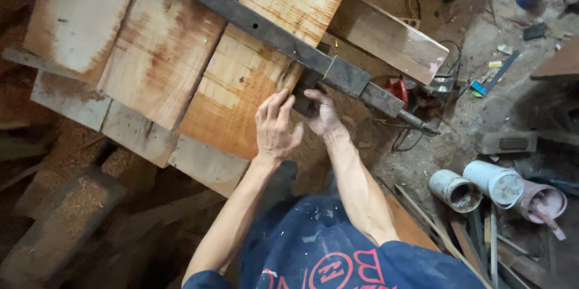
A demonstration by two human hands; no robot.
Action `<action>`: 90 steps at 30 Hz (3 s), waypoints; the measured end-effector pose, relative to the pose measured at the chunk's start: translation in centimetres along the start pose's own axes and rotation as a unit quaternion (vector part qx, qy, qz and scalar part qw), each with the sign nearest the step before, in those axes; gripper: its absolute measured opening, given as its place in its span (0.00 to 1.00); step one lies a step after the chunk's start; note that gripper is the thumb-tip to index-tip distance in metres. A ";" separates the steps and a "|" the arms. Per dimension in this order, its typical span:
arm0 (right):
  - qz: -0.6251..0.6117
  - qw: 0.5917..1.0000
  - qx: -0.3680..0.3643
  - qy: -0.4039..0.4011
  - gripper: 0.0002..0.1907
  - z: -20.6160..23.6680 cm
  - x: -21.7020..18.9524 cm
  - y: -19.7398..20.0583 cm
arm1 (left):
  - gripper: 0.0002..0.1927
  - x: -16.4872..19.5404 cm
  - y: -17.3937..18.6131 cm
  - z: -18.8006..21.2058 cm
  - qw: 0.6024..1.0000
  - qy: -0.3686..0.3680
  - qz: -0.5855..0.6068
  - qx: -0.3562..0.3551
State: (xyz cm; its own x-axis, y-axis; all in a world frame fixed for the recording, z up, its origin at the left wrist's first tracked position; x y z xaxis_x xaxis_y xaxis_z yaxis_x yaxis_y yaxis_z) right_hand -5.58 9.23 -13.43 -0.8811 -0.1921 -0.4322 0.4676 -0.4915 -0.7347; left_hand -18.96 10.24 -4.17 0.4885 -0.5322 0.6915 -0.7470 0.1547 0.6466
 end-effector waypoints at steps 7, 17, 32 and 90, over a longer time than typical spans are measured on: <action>-0.003 0.998 0.045 -0.045 0.15 -0.1 0.0 0.8 | 0.32 -0.4 -5.1 5.7 0.942 0.321 0.088 0.034; 0.078 0.990 0.027 -0.115 0.20 0.6 -1.5 -1.4 | 0.33 -4.0 -11.6 -0.3 0.546 0.480 0.591 0.351; 0.788 0.452 -0.029 0.416 0.26 -0.6 -26.5 -12.7 | 0.24 -3.1 -11.9 0.7 0.550 0.579 0.456 0.393; 0.014 0.992 -0.096 -0.077 0.19 6.2 1.5 4.0 | 0.15 -4.5 -11.2 1.9 0.416 0.546 0.722 0.086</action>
State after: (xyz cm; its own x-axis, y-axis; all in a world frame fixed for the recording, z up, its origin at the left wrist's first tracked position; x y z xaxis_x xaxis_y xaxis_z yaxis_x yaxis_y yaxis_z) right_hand -5.42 1.72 -13.81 -0.8606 -0.3391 -0.3799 0.4846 -0.3164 -0.8155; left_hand -13.73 9.32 -15.15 -0.6818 0.7226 0.1144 -0.5935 -0.4549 -0.6640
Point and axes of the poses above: each hand's wrist, its own z-axis away from the middle knuckle, its own y-axis out of the back of the hand, x = y × z, the point moved 5 cm from there along -z, towards the middle knuckle, and after that the axes turned 7 degrees about z, right-handed, at the moved point
